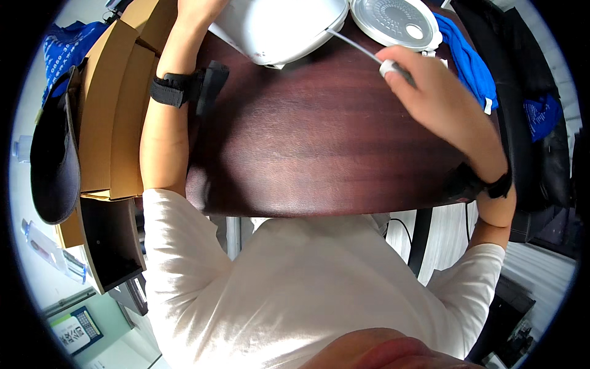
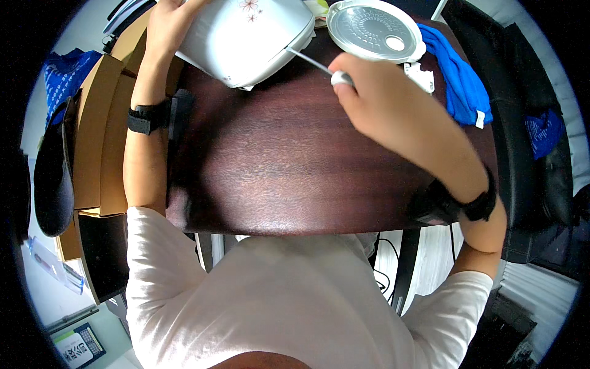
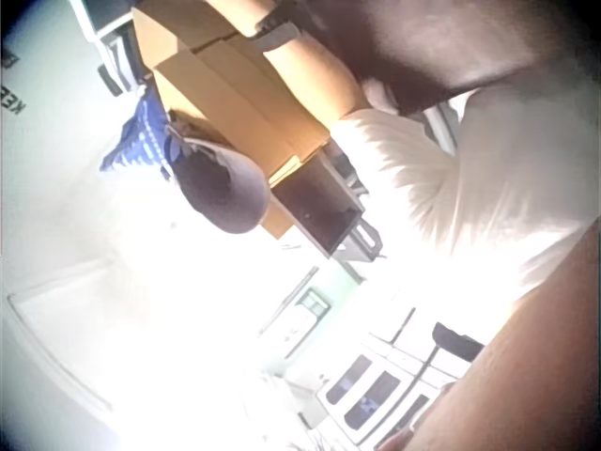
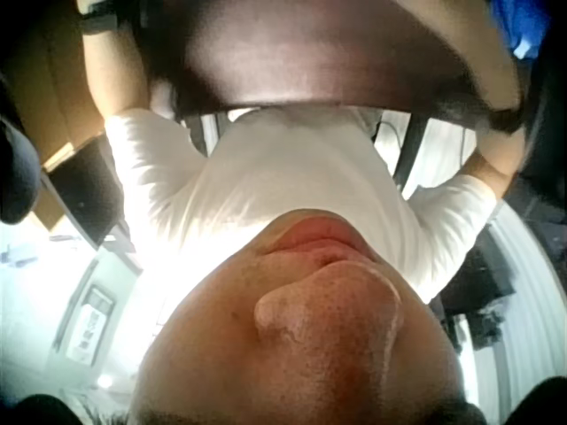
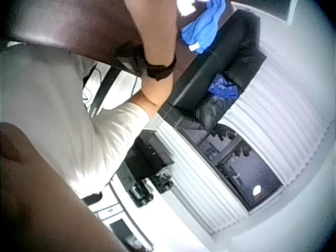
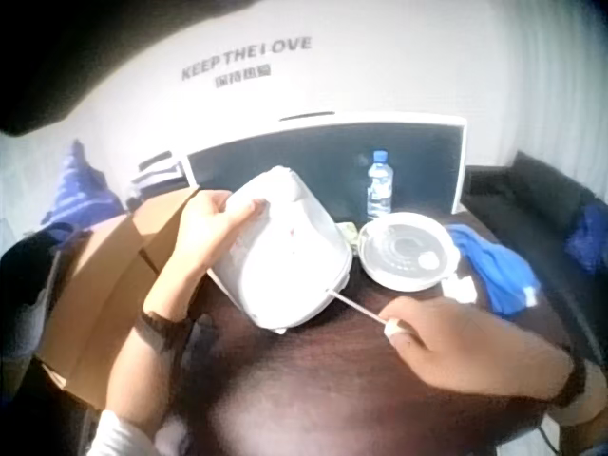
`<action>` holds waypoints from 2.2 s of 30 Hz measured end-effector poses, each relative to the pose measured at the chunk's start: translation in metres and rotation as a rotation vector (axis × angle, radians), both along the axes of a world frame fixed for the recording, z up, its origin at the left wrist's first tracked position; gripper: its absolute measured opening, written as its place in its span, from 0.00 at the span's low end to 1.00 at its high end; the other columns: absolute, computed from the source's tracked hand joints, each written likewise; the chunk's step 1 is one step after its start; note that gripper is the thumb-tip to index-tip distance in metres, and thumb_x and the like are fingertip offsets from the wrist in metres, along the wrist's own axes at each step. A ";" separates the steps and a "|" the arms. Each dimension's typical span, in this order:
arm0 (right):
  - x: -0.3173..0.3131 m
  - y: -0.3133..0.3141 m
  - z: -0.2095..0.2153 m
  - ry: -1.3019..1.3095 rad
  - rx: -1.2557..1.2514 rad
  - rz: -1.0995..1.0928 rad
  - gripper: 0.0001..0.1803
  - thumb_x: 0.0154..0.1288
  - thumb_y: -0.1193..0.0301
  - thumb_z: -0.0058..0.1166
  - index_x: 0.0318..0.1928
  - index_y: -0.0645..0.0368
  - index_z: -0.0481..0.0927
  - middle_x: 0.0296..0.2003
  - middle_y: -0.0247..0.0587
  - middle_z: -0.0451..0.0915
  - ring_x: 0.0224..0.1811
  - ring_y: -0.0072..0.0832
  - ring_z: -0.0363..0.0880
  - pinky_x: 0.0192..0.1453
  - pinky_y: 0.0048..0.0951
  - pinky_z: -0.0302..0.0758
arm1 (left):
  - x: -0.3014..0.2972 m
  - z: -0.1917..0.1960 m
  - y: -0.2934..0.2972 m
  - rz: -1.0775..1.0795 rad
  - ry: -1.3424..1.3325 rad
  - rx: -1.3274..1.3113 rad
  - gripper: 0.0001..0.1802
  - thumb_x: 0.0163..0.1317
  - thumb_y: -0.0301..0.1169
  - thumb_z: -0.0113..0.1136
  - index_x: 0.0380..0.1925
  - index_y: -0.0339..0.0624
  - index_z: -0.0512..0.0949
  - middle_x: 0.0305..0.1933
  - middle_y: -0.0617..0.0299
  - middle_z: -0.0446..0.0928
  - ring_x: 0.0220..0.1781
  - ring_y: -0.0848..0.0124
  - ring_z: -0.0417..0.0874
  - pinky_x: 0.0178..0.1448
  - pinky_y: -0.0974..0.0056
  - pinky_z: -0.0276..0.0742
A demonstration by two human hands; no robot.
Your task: The person uses a screwdriver to remove screws from a white rice cooker, detaches the lid, and then removes the bottom cover to expose the internal wiring and components.
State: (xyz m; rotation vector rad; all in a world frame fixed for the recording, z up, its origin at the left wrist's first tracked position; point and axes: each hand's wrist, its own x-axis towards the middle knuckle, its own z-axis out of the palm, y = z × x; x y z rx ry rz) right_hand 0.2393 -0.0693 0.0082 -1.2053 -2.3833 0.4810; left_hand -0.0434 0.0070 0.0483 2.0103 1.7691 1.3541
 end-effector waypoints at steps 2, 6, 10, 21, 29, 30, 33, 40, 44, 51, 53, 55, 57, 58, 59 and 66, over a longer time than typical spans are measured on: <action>0.002 0.015 0.008 -0.089 0.177 0.075 0.10 0.67 0.70 0.47 0.44 0.59 0.76 0.26 0.49 0.78 0.28 0.38 0.79 0.34 0.32 0.75 | -0.003 0.000 0.001 -0.015 -0.006 0.026 0.27 0.51 0.49 0.61 0.30 0.30 0.82 0.22 0.53 0.81 0.24 0.69 0.81 0.31 0.67 0.76; 0.001 0.041 0.020 -0.341 0.545 0.246 0.11 0.68 0.70 0.44 0.47 0.58 0.76 0.23 0.39 0.75 0.17 0.24 0.73 0.22 0.23 0.71 | 0.007 0.005 -0.008 0.030 0.060 0.016 0.28 0.52 0.51 0.59 0.30 0.30 0.82 0.22 0.52 0.81 0.24 0.68 0.82 0.33 0.67 0.77; -0.049 0.014 0.116 -0.699 -0.261 -0.006 0.16 0.65 0.67 0.38 0.46 0.59 0.78 0.33 0.50 0.81 0.35 0.35 0.81 0.43 0.33 0.76 | 0.001 -0.001 0.007 0.069 0.087 0.036 0.28 0.51 0.52 0.59 0.31 0.31 0.83 0.23 0.52 0.81 0.25 0.66 0.83 0.33 0.66 0.77; -0.062 0.058 0.109 -0.727 -0.562 -0.040 0.09 0.60 0.71 0.43 0.31 0.60 0.76 0.15 0.35 0.71 0.15 0.25 0.69 0.18 0.28 0.66 | 0.030 -0.007 0.006 0.141 0.289 0.053 0.29 0.47 0.54 0.60 0.27 0.34 0.83 0.24 0.44 0.80 0.28 0.56 0.84 0.36 0.58 0.78; -0.059 0.077 0.067 -0.742 -0.446 -0.053 0.08 0.62 0.70 0.44 0.36 0.59 0.76 0.17 0.33 0.71 0.12 0.22 0.67 0.15 0.25 0.65 | 0.043 -0.021 0.004 0.207 0.489 0.220 0.26 0.44 0.54 0.61 0.15 0.38 0.80 0.17 0.50 0.76 0.23 0.56 0.81 0.31 0.56 0.76; -0.056 0.082 0.062 -0.744 -0.463 -0.052 0.08 0.62 0.70 0.44 0.36 0.58 0.76 0.17 0.33 0.71 0.12 0.22 0.67 0.15 0.25 0.65 | 0.047 -0.022 0.004 0.205 0.476 0.203 0.26 0.44 0.53 0.61 0.15 0.38 0.80 0.17 0.50 0.76 0.23 0.56 0.81 0.31 0.56 0.76; -0.053 0.102 0.048 -0.744 -0.518 -0.050 0.09 0.63 0.69 0.44 0.39 0.58 0.76 0.18 0.32 0.71 0.12 0.21 0.68 0.14 0.24 0.65 | 0.060 -0.032 0.009 0.110 0.570 0.276 0.25 0.43 0.52 0.62 0.15 0.37 0.80 0.16 0.49 0.76 0.21 0.55 0.80 0.30 0.56 0.76; -0.041 0.106 0.021 -0.685 -0.539 -0.059 0.11 0.66 0.68 0.44 0.44 0.57 0.76 0.20 0.31 0.72 0.10 0.19 0.68 0.13 0.21 0.66 | 0.067 -0.038 0.006 0.106 0.576 0.260 0.23 0.43 0.49 0.63 0.16 0.35 0.80 0.15 0.47 0.75 0.20 0.54 0.79 0.29 0.55 0.76; -0.028 0.082 0.002 -0.559 -0.496 -0.079 0.14 0.67 0.65 0.44 0.47 0.57 0.76 0.19 0.31 0.70 0.12 0.17 0.68 0.12 0.20 0.65 | 0.061 -0.039 0.006 0.082 0.576 0.296 0.24 0.43 0.49 0.63 0.17 0.35 0.81 0.17 0.47 0.76 0.21 0.54 0.80 0.30 0.56 0.77; -0.016 0.072 0.001 -0.440 -0.503 -0.093 0.16 0.70 0.63 0.42 0.52 0.55 0.74 0.19 0.32 0.69 0.12 0.17 0.67 0.12 0.21 0.66 | 0.052 -0.023 0.008 0.159 0.496 0.152 0.25 0.43 0.52 0.62 0.20 0.37 0.82 0.20 0.49 0.79 0.25 0.57 0.82 0.33 0.57 0.77; -0.028 0.085 0.012 -0.517 -0.492 -0.088 0.15 0.69 0.64 0.42 0.50 0.55 0.75 0.18 0.30 0.68 0.10 0.17 0.66 0.11 0.22 0.66 | 0.051 -0.024 0.008 0.197 0.516 0.133 0.25 0.43 0.53 0.61 0.22 0.38 0.83 0.22 0.49 0.79 0.27 0.57 0.83 0.34 0.58 0.78; -0.020 0.115 0.003 -0.410 -0.579 -0.199 0.14 0.67 0.62 0.44 0.40 0.59 0.77 0.18 0.33 0.72 0.11 0.20 0.69 0.11 0.23 0.65 | 0.053 -0.024 0.009 0.191 0.533 0.209 0.26 0.43 0.53 0.61 0.22 0.38 0.83 0.22 0.49 0.79 0.27 0.56 0.83 0.34 0.58 0.78; -0.015 0.126 -0.022 -0.208 -0.584 -0.221 0.15 0.67 0.61 0.46 0.36 0.61 0.78 0.18 0.36 0.73 0.11 0.22 0.70 0.12 0.23 0.65 | 0.048 -0.023 0.013 0.242 0.532 0.211 0.26 0.43 0.53 0.62 0.22 0.37 0.82 0.21 0.48 0.79 0.27 0.56 0.83 0.35 0.58 0.78; -0.012 0.123 -0.031 -0.259 -0.484 -0.220 0.14 0.68 0.63 0.44 0.39 0.60 0.77 0.17 0.36 0.72 0.11 0.22 0.69 0.12 0.25 0.66 | 0.043 -0.020 0.015 0.278 0.518 0.181 0.26 0.43 0.53 0.62 0.22 0.36 0.82 0.21 0.48 0.79 0.26 0.56 0.83 0.35 0.58 0.78; -0.014 0.112 -0.029 -0.289 -0.406 -0.211 0.14 0.69 0.64 0.43 0.40 0.60 0.77 0.16 0.36 0.72 0.10 0.23 0.69 0.13 0.26 0.67 | 0.037 -0.014 0.009 0.255 0.449 0.123 0.26 0.44 0.52 0.62 0.22 0.35 0.82 0.20 0.47 0.78 0.25 0.56 0.83 0.35 0.58 0.78; -0.015 0.072 -0.004 -0.339 0.149 -0.105 0.13 0.70 0.65 0.41 0.43 0.59 0.77 0.19 0.41 0.75 0.14 0.26 0.73 0.19 0.29 0.73 | 0.018 -0.016 0.008 0.136 0.356 0.161 0.24 0.47 0.48 0.64 0.25 0.32 0.81 0.20 0.47 0.79 0.24 0.59 0.83 0.33 0.60 0.78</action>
